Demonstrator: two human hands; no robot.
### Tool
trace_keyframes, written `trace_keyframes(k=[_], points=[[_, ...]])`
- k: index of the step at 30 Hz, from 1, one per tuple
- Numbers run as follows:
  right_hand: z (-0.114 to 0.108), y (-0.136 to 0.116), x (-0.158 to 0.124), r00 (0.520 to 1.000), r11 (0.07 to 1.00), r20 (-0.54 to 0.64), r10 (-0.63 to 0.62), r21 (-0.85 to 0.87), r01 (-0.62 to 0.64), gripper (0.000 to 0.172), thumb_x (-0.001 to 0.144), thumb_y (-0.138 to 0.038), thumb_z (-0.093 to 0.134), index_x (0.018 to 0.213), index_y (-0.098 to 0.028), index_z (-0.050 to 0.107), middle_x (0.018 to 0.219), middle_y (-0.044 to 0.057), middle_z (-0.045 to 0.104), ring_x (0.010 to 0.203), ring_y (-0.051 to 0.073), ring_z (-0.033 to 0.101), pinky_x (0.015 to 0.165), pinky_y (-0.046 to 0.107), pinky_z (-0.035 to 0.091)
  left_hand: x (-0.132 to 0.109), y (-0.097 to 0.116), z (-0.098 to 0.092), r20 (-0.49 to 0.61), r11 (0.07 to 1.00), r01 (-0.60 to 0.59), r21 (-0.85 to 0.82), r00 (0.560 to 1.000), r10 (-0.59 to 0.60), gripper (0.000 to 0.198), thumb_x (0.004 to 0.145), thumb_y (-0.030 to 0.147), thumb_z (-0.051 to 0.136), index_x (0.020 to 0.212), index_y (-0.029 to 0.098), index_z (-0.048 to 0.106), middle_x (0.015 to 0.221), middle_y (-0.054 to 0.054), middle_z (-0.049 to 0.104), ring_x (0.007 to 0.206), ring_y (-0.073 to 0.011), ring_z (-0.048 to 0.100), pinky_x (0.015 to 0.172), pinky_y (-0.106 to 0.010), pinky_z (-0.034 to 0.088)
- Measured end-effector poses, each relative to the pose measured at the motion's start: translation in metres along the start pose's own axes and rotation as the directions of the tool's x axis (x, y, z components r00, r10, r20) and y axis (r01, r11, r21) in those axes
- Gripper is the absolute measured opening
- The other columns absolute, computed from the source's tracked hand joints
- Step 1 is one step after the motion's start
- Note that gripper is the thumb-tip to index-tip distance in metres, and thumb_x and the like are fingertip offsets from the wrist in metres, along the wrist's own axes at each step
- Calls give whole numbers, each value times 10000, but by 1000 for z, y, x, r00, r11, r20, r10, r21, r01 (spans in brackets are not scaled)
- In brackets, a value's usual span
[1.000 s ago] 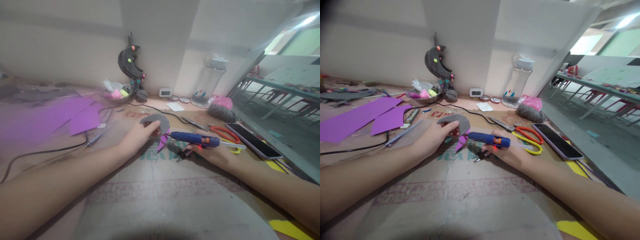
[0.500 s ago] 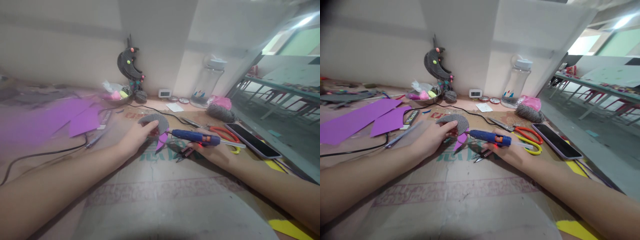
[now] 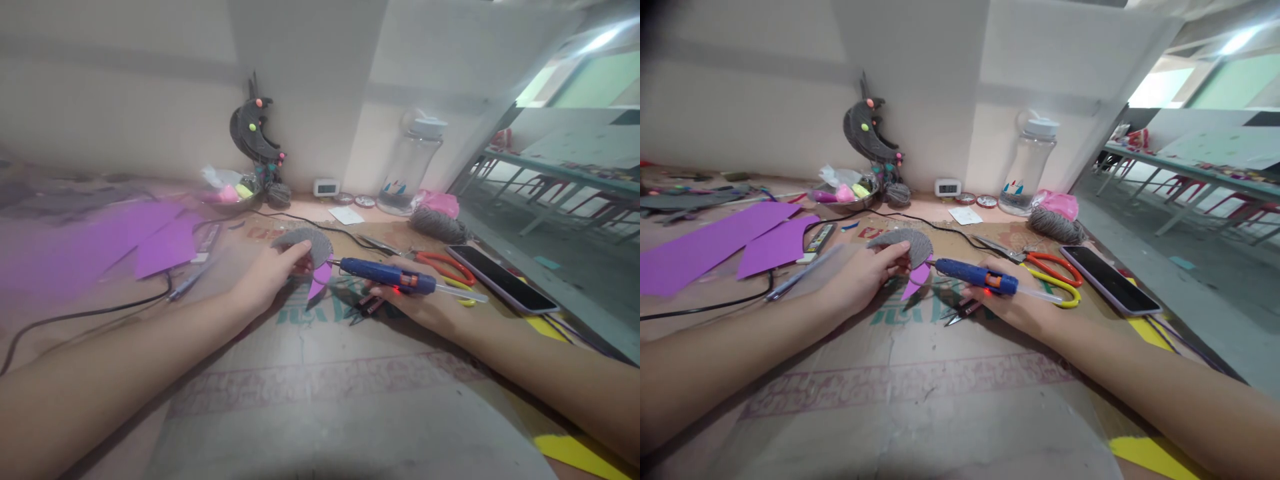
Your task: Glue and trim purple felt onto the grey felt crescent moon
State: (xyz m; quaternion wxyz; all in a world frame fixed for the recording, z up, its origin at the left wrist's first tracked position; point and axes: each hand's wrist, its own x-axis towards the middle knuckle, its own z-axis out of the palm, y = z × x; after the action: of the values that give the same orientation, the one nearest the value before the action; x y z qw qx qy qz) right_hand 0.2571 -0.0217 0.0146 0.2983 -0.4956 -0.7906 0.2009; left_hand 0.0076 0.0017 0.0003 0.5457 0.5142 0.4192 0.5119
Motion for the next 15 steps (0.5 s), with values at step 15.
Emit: trace_keyframes(k=[15], points=[[0, -2, 0, 999, 999, -9, 48, 3, -48, 214, 792, -439, 698, 854, -239, 651, 825, 42, 716, 749, 245, 702, 615, 363, 564, 1, 2, 1, -15, 998, -12, 66, 1000, 13, 197, 818, 387, 617, 741, 209, 649, 761, -24, 678, 692, -167, 627, 697, -285, 511]])
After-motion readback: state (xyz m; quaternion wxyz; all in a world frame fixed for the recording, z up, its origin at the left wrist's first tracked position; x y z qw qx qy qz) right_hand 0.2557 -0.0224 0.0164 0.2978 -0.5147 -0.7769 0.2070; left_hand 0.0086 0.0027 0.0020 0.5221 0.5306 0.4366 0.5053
